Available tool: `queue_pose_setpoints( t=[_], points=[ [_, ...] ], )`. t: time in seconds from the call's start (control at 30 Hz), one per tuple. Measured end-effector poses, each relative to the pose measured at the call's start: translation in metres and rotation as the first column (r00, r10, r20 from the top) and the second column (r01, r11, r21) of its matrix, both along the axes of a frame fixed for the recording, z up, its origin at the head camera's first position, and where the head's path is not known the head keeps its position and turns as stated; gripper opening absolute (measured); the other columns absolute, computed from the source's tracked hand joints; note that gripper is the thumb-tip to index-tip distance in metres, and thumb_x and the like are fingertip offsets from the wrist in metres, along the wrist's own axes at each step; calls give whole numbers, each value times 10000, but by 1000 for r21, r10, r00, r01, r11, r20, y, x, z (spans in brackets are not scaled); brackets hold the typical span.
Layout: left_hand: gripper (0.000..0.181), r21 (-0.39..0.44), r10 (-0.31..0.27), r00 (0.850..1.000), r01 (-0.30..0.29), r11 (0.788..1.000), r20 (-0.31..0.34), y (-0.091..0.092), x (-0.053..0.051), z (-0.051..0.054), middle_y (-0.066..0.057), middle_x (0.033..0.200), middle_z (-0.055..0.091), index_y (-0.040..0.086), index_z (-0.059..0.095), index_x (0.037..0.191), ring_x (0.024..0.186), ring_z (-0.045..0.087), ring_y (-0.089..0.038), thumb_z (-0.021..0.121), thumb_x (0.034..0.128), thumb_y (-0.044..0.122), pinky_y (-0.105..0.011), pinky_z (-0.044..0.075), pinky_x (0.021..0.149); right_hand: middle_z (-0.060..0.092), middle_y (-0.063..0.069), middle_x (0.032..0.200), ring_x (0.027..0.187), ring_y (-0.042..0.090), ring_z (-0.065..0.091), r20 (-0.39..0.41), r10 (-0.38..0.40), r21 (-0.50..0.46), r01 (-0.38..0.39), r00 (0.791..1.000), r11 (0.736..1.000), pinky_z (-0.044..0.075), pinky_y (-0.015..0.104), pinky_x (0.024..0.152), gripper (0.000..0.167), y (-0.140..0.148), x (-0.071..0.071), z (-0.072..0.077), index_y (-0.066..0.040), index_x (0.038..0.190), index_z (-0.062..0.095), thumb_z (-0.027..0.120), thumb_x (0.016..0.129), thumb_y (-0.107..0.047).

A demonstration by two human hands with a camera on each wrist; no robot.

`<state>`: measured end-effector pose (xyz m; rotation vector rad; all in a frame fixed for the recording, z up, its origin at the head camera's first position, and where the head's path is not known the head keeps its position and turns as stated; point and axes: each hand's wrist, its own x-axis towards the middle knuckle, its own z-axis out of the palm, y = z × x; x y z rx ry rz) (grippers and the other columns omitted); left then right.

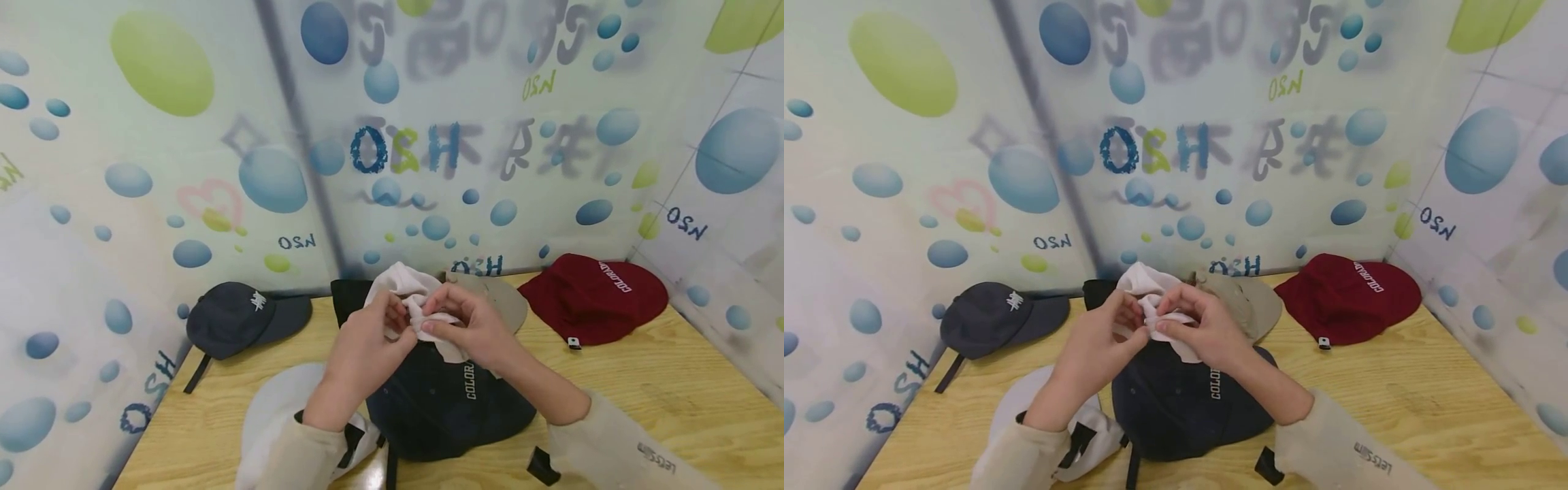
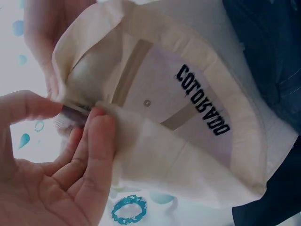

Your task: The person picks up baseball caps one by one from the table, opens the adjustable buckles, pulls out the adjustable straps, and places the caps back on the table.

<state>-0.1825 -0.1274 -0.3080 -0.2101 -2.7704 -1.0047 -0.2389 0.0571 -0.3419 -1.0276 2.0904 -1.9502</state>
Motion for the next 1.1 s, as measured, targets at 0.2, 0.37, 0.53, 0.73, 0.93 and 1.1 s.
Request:
queue_pose_setpoints(
  t=[0.2,0.37,0.53,0.73,0.93,1.1],
  points=[
    [147,-45,-6,994,1,999,-112,-3,-1,-6,-4,851,666,123,553,979,666,586,-60,623,862,66,-216,512,638,642,-84,992,884,69,629,-16,57,-23,-57,998,998,554,212,758,163,0,0,-3,58,1073,567,632,954,-32],
    [152,-43,-5,992,0,999,-127,-6,2,-5,11,859,674,136,544,959,732,646,-63,652,873,72,-229,582,720,636,-41,1044,903,102,587,98,65,11,-66,993,998,514,216,777,229,5,-1,-4,69,1151,574,544,1021,-117],
    [156,-81,-35,986,22,997,-162,-6,6,-4,35,859,674,149,549,972,769,669,-89,674,891,102,-243,584,745,628,119,1107,911,149,613,142,55,123,-73,988,990,532,225,778,262,5,-2,2,42,1186,582,582,1005,-147],
    [183,-87,-85,980,71,994,-178,-4,7,-6,53,900,668,158,569,998,828,687,-113,710,882,138,-273,584,778,629,127,1065,919,187,616,102,25,171,-42,994,984,542,229,792,253,1,0,7,11,1137,604,655,955,-156],
    [136,-30,-96,980,92,995,-175,-5,6,-7,51,873,673,166,594,986,802,638,-69,675,898,102,-256,550,742,624,-12,1004,869,140,584,250,76,111,-107,965,988,519,231,750,260,6,-6,5,42,1160,596,592,995,-159],
    [128,-17,-105,983,104,994,-153,-6,5,-7,67,877,677,175,603,989,801,626,-42,669,909,98,-255,539,730,605,-25,1011,866,140,562,343,135,124,-187,930,974,508,231,728,250,12,-11,7,29,1153,600,572,1000,-167]
  ],
)
